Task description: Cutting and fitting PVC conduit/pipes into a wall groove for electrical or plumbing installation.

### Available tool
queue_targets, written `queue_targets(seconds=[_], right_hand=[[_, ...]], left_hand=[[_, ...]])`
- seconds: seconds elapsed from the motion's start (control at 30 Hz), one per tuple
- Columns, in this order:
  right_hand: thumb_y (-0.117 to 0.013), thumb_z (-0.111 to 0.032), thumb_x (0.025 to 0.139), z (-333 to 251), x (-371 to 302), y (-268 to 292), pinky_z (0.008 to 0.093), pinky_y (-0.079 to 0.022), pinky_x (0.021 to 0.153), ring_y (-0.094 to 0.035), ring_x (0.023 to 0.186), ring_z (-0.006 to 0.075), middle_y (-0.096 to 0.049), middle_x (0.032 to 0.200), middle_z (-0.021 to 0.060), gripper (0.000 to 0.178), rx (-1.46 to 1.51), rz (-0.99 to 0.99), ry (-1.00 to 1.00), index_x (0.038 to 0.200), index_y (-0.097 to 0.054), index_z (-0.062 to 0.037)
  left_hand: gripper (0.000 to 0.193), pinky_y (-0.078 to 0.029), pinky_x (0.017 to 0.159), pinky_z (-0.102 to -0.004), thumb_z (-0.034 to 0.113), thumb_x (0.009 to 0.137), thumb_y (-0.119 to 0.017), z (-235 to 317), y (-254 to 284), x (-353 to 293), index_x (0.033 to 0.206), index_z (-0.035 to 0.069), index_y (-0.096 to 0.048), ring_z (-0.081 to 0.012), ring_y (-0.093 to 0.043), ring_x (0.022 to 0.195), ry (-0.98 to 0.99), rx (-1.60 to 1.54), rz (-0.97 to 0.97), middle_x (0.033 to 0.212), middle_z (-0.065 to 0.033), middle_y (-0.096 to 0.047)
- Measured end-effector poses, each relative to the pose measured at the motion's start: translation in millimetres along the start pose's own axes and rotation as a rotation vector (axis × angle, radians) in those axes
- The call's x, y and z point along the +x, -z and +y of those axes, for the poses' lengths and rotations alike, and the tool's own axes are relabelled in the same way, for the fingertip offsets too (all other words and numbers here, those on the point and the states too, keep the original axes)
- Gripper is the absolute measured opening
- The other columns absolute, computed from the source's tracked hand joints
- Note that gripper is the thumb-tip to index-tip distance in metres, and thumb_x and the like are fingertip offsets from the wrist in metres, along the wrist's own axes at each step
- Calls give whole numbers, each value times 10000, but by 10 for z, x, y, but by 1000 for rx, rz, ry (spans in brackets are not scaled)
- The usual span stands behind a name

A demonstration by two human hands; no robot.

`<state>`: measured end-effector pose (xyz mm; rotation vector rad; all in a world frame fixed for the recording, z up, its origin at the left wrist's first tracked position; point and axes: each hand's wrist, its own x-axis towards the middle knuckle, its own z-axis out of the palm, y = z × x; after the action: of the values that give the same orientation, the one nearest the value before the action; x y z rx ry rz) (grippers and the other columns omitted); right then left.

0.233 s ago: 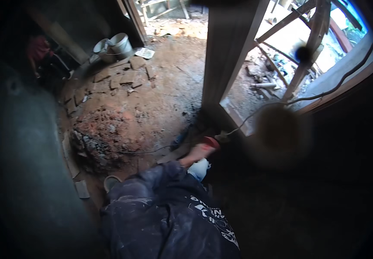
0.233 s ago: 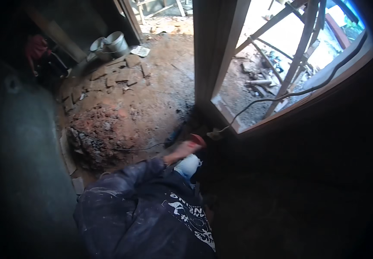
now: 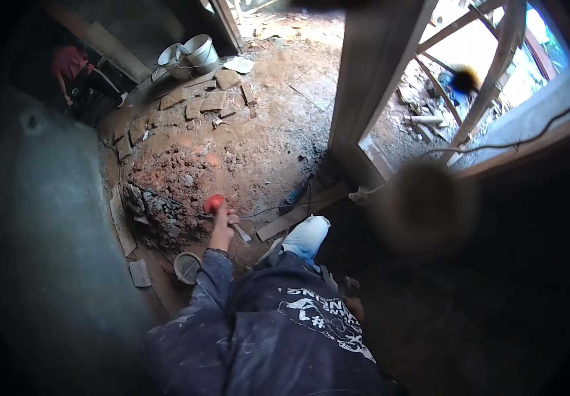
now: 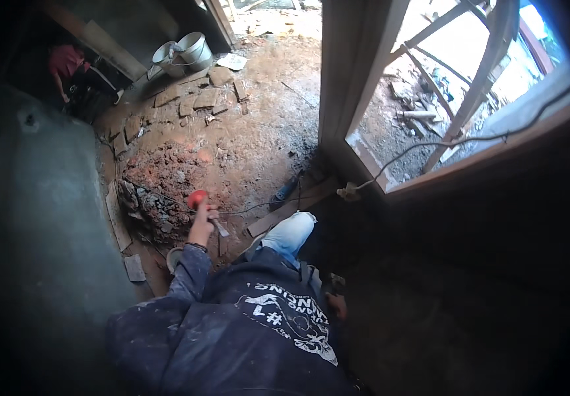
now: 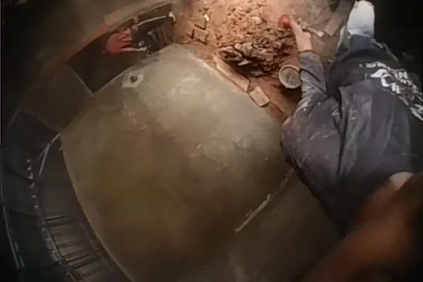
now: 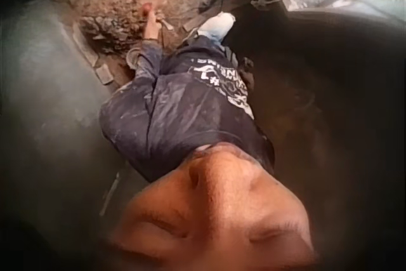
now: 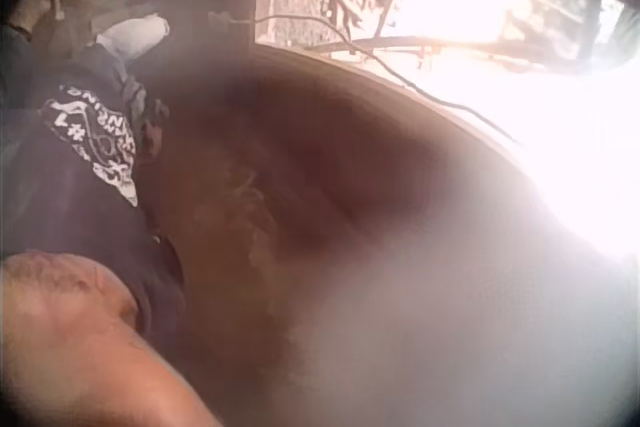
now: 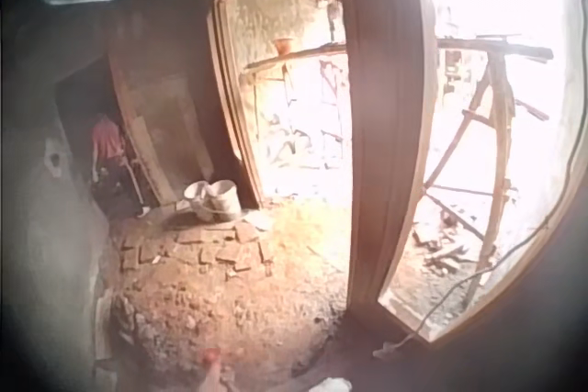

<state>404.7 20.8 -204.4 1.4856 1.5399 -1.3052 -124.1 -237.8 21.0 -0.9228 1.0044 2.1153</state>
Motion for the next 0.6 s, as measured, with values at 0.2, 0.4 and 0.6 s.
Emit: queue_targets(seconds=[0.2,0.4,0.6], right_hand=[[-667,-358,841,-1668,-73,228,377,-504,683,-646,738,256,-696,817,99,375,-346,122,453,915,-689,9],[-661,-303,865,-4101,-666,525,279,-461,508,-588,587,105,-632,698,4,277,-72,-186,210,874,-690,-28],[-537,-353,952,-6449,17,-144,331,-520,664,-653,780,189,-679,916,86,347,242,-439,725,1014,-656,-33]], left_hand=[[346,-334,433,-207,357,909,-577,758,116,114,746,81,-448,-81,-362,431,-98,-235,-74,629,6,-446],[425,-262,348,-220,526,886,-575,643,-91,742,702,188,-394,-61,-295,370,82,-230,-160,511,69,-334],[327,-280,340,-223,376,920,-543,1057,-1350,2317,706,165,-413,-72,-343,355,122,217,-103,501,73,-338]])
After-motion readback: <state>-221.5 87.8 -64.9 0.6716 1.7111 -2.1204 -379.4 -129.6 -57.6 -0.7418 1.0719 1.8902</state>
